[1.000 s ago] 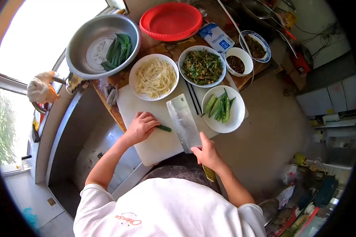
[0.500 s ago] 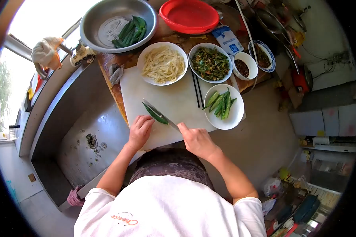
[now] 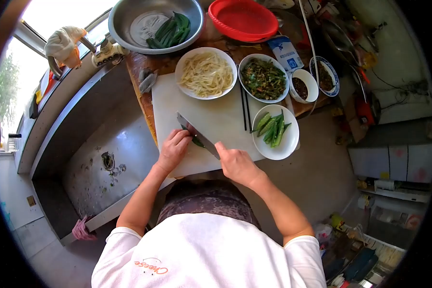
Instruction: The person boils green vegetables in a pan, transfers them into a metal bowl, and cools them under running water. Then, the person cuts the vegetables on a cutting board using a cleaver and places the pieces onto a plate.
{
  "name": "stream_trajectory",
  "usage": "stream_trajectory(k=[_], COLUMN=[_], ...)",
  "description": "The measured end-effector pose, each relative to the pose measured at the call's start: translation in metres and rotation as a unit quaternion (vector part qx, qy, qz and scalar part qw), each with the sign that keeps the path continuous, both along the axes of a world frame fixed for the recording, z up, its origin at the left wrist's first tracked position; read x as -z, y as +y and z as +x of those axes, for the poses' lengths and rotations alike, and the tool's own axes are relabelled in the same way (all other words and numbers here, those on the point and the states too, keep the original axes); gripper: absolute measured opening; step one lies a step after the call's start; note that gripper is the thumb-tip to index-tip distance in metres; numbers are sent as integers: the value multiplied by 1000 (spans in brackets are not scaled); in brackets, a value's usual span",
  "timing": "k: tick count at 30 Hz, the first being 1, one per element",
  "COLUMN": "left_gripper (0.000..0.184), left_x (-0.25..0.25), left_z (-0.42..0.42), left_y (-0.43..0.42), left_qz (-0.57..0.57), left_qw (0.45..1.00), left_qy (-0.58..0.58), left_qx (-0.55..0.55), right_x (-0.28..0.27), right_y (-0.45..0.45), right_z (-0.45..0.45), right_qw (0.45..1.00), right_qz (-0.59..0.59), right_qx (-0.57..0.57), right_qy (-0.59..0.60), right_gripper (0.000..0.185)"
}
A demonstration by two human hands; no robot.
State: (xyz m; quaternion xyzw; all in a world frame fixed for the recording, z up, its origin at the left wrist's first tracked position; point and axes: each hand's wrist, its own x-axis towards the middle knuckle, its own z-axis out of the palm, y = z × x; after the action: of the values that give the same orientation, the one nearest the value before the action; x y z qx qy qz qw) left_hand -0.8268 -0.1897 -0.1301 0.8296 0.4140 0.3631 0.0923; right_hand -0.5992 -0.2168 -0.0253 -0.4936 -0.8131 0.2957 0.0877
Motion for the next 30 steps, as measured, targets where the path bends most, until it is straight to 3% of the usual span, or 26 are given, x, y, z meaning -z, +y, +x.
stream_trajectory(k=[9,12,17,20,23,26,30], left_gripper=[22,22,21,21,20,21,29], left_x=[0,0,-8,-11,-11,-18,-26], left_z=[1,0,-6,-1,0,11,24], left_y=[1,2,-2,-5,-16,-29,-27], left_qz=[-15,-13,-1,-14,-64,-306,-367], left_qw=[1000,1000,999,1000,992,908,870], left_qy=[4,19,45,-9,-52,-208,-227], left_qx=[8,19,27,-12,-92,-195,-240], right_x=[17,27,32,30,15,26,45], right_y=[11,12,-6,-11,-9,-14,-25], right_z=[-8,-31,-3,9,21,41,50], right_qw=[998,999,995,981,949,894,841], right_qz=[-68,-29,-67,-97,-159,-258,-332], right_qx=[3,11,62,118,197,278,279], right_qy=[-6,-22,35,122,190,240,323], right_gripper=[32,41,40,36,42,54,53])
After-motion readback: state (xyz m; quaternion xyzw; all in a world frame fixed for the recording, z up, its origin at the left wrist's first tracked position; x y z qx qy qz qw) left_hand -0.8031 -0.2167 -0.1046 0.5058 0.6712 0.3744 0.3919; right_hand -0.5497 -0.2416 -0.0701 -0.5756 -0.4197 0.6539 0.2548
